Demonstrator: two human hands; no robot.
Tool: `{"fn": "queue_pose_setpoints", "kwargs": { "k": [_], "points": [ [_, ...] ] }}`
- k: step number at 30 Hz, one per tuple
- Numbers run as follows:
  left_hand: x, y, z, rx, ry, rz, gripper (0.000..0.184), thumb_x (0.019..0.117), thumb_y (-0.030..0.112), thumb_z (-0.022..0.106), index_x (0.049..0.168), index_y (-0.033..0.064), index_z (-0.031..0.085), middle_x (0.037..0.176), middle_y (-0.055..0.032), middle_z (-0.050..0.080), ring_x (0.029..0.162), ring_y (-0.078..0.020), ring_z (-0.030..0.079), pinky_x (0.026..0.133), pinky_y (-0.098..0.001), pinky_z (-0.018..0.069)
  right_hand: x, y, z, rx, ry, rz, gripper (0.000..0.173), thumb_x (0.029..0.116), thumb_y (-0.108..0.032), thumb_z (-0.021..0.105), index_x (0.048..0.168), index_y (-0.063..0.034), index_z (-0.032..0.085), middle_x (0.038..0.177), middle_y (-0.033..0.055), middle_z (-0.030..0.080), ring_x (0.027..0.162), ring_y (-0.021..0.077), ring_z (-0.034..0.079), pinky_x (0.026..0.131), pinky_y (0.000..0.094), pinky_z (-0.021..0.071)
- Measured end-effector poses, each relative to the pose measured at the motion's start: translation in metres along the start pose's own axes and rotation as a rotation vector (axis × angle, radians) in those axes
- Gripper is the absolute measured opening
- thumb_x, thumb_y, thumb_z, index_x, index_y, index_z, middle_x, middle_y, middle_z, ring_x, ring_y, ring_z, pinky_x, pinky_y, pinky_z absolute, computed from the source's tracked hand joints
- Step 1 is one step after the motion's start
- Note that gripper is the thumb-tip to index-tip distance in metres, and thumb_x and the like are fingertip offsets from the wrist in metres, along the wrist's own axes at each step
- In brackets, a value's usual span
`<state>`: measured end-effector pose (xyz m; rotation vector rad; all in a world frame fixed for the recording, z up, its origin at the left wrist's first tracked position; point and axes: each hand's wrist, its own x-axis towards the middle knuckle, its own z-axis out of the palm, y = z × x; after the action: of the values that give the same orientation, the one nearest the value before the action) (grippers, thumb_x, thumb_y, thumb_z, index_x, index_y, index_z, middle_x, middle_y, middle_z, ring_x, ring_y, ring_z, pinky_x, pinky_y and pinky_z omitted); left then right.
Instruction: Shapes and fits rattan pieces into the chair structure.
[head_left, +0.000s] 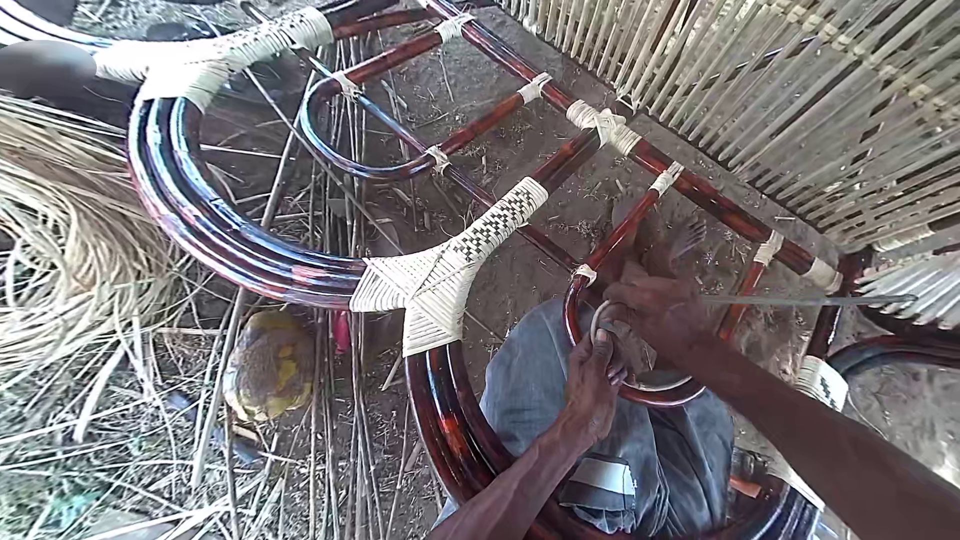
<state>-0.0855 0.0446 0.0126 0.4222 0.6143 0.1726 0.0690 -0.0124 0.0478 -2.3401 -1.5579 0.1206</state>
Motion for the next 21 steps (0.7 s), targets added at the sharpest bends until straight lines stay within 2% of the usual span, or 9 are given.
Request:
{"fn": "queue_pose_setpoints", "kwargs": {
  "k": [5,7,10,12,14,16,18,19,21],
  "points": [
    [-0.001,0.001,0.004,-0.009,0.103,0.003,0.030,0.1113,0.023,0.037,0.089,0.0134,0.054,0.058,0.0054,0.038,0.049,-0.0084,0.042,0.056,-0.0266,0.0479,0.000,-0.013,0.016,-0.020,0.047,0.073,0.032,0.0972,-0.044,0.065,0.095,-0.0136,0.076,0.074,0.0078,0.065,0.066,0.0264,0.067,0.054,0.0441,0.0522],
    [0.000,0.000,0.005,0.010,0.106,0.010,0.030,0.1116,0.022,0.036,0.090,0.0120,0.055,0.058,0.0048,0.039,0.049,-0.0086,0.043,0.056,-0.0267,0.0488,0.006,-0.004,0.015,0.020,0.035,-0.023,0.033,0.0973,-0.044,0.064,0.095,-0.0133,0.077,0.076,0.0076,0.067,0.068,0.0261,0.068,0.056,0.0443,0.0536],
    [-0.001,0.002,0.002,0.039,0.059,0.009,0.032,0.1113,0.021,0.034,0.090,0.0110,0.057,0.059,0.0042,0.042,0.051,-0.0090,0.046,0.058,-0.0278,0.0500,0.027,0.011,0.003,0.026,-0.080,-0.276,0.036,0.0990,-0.045,0.060,0.100,-0.0139,0.077,0.086,0.0072,0.069,0.084,0.0264,0.068,0.074,0.0457,0.0534],
    [-0.002,0.005,0.001,0.051,0.031,0.010,0.035,0.1114,0.021,0.032,0.089,0.0104,0.057,0.060,0.0032,0.048,0.054,-0.0103,0.052,0.062,-0.0302,0.0537,0.047,0.019,-0.010,-0.006,-0.141,-0.401,0.030,0.0996,-0.038,0.062,0.106,-0.0124,0.077,0.100,0.0091,0.073,0.099,0.0283,0.068,0.086,0.0477,0.0511],
    [-0.004,0.013,-0.002,0.080,0.021,0.003,0.037,0.1110,0.019,0.032,0.091,0.0068,0.060,0.063,-0.0013,0.058,0.059,-0.0151,0.063,0.070,-0.0372,0.0606,0.062,0.038,-0.020,-0.054,-0.127,-0.432,0.024,0.0980,-0.031,0.065,0.105,-0.0110,0.076,0.101,0.0098,0.073,0.100,0.0299,0.069,0.089,0.0501,0.0512],
    [0.000,0.029,-0.002,0.190,0.002,-0.006,0.034,0.1111,0.018,0.031,0.103,0.0023,0.061,0.071,-0.0072,0.065,0.067,-0.0208,0.069,0.077,-0.0433,0.0628,0.071,0.065,-0.025,-0.109,-0.093,-0.409,0.028,0.0980,-0.037,0.063,0.100,-0.0114,0.075,0.095,0.0101,0.072,0.095,0.0313,0.068,0.088,0.0538,0.0497],
    [0.015,0.050,0.005,0.384,-0.033,0.019,0.032,0.1111,0.023,0.034,0.119,0.0034,0.058,0.075,-0.0067,0.063,0.067,-0.0201,0.067,0.072,-0.0417,0.0630,0.074,0.075,-0.025,-0.155,-0.070,-0.395,0.037,0.0986,-0.046,0.060,0.098,-0.0124,0.075,0.091,0.0093,0.072,0.092,0.0312,0.068,0.089,0.0547,0.0496],
    [0.025,0.059,0.009,0.468,-0.034,0.028,0.034,0.1115,0.027,0.036,0.124,0.0044,0.057,0.074,-0.0056,0.061,0.063,-0.0182,0.065,0.066,-0.0383,0.0624,0.073,0.074,-0.022,-0.163,-0.043,-0.394,0.039,0.0987,-0.047,0.058,0.095,-0.0125,0.075,0.087,0.0092,0.070,0.089,0.0311,0.068,0.088,0.0542,0.0498],
    [0.041,0.065,0.012,0.575,0.049,0.018,0.037,0.1124,0.034,0.038,0.120,0.0063,0.062,0.066,-0.0035,0.055,0.051,-0.0146,0.056,0.049,-0.0311,0.0545,0.066,0.067,-0.009,-0.175,0.000,-0.351,0.039,0.0991,-0.046,0.056,0.096,-0.0127,0.076,0.085,0.0092,0.070,0.088,0.0310,0.068,0.088,0.0533,0.0499]
  ]
}}
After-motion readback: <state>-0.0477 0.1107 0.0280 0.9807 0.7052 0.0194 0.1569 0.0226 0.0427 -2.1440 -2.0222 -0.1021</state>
